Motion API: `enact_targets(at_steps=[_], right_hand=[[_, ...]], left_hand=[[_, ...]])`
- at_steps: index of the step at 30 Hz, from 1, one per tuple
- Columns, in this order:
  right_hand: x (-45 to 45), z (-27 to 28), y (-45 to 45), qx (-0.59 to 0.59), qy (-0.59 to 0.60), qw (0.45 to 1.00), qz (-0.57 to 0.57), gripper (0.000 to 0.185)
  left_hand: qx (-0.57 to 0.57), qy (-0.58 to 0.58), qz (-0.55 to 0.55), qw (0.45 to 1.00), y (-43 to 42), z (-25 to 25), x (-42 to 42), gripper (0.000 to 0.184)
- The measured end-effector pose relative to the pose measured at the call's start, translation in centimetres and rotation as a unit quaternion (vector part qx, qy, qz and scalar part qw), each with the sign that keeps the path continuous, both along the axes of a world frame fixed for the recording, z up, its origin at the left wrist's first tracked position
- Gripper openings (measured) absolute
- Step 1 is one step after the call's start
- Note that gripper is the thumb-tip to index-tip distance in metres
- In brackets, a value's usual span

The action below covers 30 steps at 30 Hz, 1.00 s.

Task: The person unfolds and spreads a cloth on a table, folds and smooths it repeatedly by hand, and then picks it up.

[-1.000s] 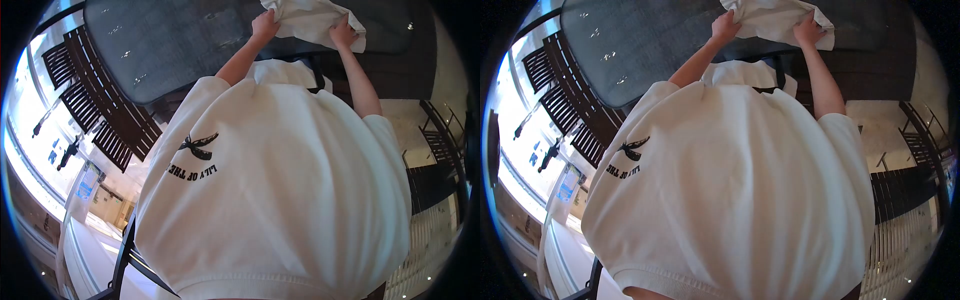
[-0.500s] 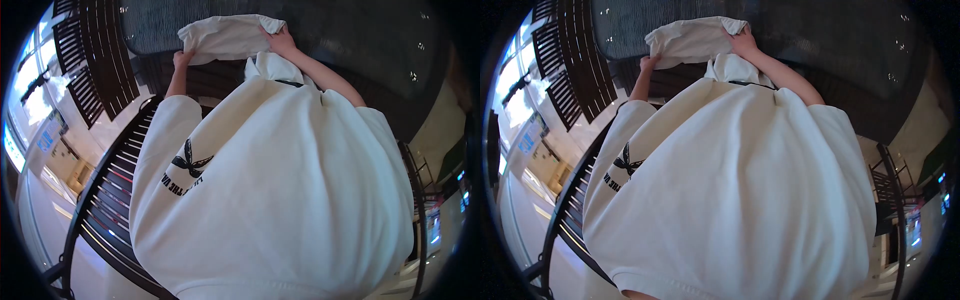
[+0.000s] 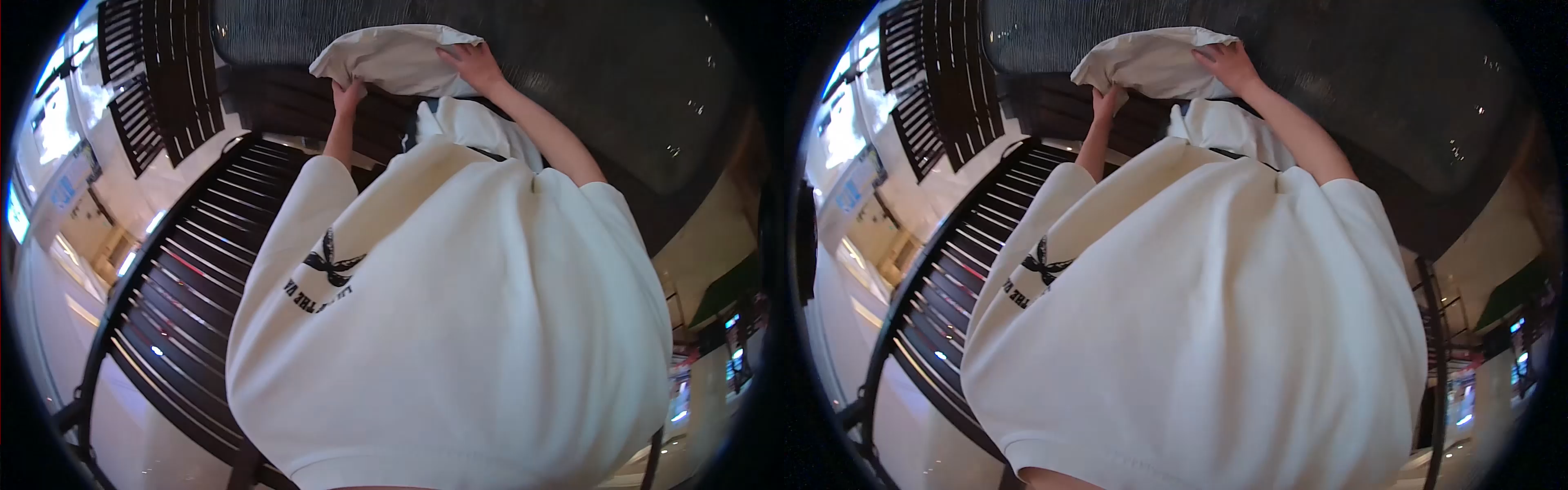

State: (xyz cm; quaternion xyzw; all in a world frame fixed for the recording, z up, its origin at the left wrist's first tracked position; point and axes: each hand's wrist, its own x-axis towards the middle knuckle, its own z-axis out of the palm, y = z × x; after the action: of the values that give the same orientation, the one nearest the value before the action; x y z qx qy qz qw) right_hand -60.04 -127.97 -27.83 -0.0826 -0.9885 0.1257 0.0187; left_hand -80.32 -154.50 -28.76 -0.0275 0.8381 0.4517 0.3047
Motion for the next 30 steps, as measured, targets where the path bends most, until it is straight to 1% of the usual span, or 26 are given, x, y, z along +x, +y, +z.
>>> enact_targets(at_steps=[1, 2, 3, 4, 5, 6, 7, 8, 10, 11, 12, 13, 14, 15, 16, 17, 19, 20, 22, 24, 25, 26, 27, 28, 29, 30], right_hand=[[0.2, -0.2, 0.4, 0.007, -0.014, 1.000, 0.009, 0.049], [0.4, 0.1, 0.9, -0.040, 0.052, 0.998, 0.012, 0.043], [0.5, -0.3, 0.5, -0.044, 0.044, 0.998, -0.006, 0.043], [0.3, -0.7, -0.1, -0.077, 0.032, 0.997, -0.008, 0.041], [0.1, -0.9, -0.3, -0.105, 0.023, 0.994, -0.010, 0.039], [-0.1, -0.9, -0.5, -0.096, 0.051, 0.994, -0.024, 0.038], [-0.5, -0.8, -0.7, -0.087, 0.081, 0.992, -0.036, 0.037], [-0.9, 0.0, -0.5, -0.086, 0.082, 0.992, -0.032, 0.034], [-1.3, -0.2, -0.2, -0.092, 0.082, 0.992, -0.037, 0.034], [-1.3, -0.6, 0.1, -0.093, 0.081, 0.992, -0.028, 0.033], [-1.0, -1.1, 0.5, -0.074, 0.084, 0.993, -0.034, 0.033], [-0.6, -0.9, 0.8, -0.076, 0.088, 0.992, -0.050, 0.033], [0.0, -0.7, 1.6, -0.061, 0.061, 0.995, -0.048, 0.032], [0.9, -0.6, 2.5, -0.045, 0.031, 0.998, -0.044, 0.032], [1.8, -1.4, 3.1, -0.024, 0.073, 0.995, -0.067, 0.034], [3.1, -1.1, 3.6, -0.022, 0.068, 0.995, -0.074, 0.034], [6.0, -0.7, 5.8, -0.001, 0.070, 0.990, -0.121, 0.037], [7.9, -0.7, 7.2, 0.006, 0.067, 0.991, -0.117, 0.037], [11.4, -0.3, 9.0, -0.011, 0.101, 0.983, -0.156, 0.025], [15.6, -0.6, 11.1, 0.016, 0.103, 0.978, -0.182, 0.025], [18.0, -0.8, 12.2, 0.045, 0.101, 0.972, -0.207, 0.026], [20.1, -1.0, 13.2, 0.015, 0.150, 0.964, -0.220, 0.022], [23.0, -1.9, 14.8, 0.024, 0.142, 0.961, -0.235, 0.022], [25.9, -2.5, 16.3, 0.036, 0.090, 0.973, -0.207, 0.033], [28.7, -2.8, 17.2, 0.043, 0.039, 0.982, -0.177, 0.047], [31.4, -2.0, 18.2, 0.101, 0.049, 0.977, -0.184, 0.044]], left_hand=[[-0.006, -0.002, -0.019, 1.000, 1.4, 0.8, -1.2, 0.085], [0.016, -0.055, 0.057, 0.997, 3.0, 1.3, -1.9, 0.084], [0.033, -0.111, 0.134, 0.984, 3.8, 1.0, -2.0, 0.083], [-0.068, -0.052, 0.080, 0.993, 5.0, 0.5, -2.1, 0.078], [-0.071, -0.059, 0.061, 0.994, 5.5, -0.5, -3.0, 0.078], [-0.190, -0.097, 0.052, 0.975, 5.3, -2.5, -4.8, 0.078], [-0.308, -0.128, 0.045, 0.942, 5.4, -3.9, -6.3, 0.077], [-0.312, -0.124, 0.030, 0.941, 5.3, -5.1, -7.4, 0.077], [-0.215, -0.119, -0.124, 0.961, 3.9, -6.3, -9.6, 0.070], [-0.164, -0.116, -0.200, 0.959, 4.6, -5.3, -10.0, 0.067], [-0.172, -0.110, -0.213, 0.956, 5.9, -4.5, -9.1, 0.067], [-0.238, -0.043, -0.218, 0.945, 8.1, -3.6, -6.6, 0.064], [-0.298, 0.025, -0.221, 0.928, 10.7, -2.4, -4.2, 0.062], [-0.295, 0.028, -0.234, 0.926, 13.6, -0.3, -2.2, 0.062], [-0.283, 0.073, -0.291, 0.911, 16.3, 2.4, 0.2, 0.057], [-0.268, 0.115, -0.342, 0.893, 17.2, 2.8, 1.9, 0.053], [-0.248, 0.111, -0.329, 0.904, 20.8, 0.7, 4.6, 0.051], [-0.235, 0.110, -0.307, 0.916, 22.7, 0.5, 6.5, 0.049], [-0.236, 0.068, -0.414, 0.877, 27.1, 1.6, 9.3, 0.048], [-0.228, 0.025, -0.499, 0.836, 31.9, -1.6, 11.1, 0.048], [-0.225, 0.024, -0.515, 0.827, 33.8, -3.8, 12.2, 0.048], [-0.154, 0.059, -0.542, 0.824, 35.3, -6.5, 13.4, 0.046], [-0.080, 0.091, -0.562, 0.818, 37.1, -6.7, 15.7, 0.045], [-0.073, 0.088, -0.574, 0.811, 38.8, -6.9, 17.9, 0.045], [-0.095, 0.018, -0.582, 0.808, 40.9, -4.0, 21.2, 0.045], [-0.121, -0.049, -0.586, 0.800, 42.2, -2.2, 24.0, 0.046]])
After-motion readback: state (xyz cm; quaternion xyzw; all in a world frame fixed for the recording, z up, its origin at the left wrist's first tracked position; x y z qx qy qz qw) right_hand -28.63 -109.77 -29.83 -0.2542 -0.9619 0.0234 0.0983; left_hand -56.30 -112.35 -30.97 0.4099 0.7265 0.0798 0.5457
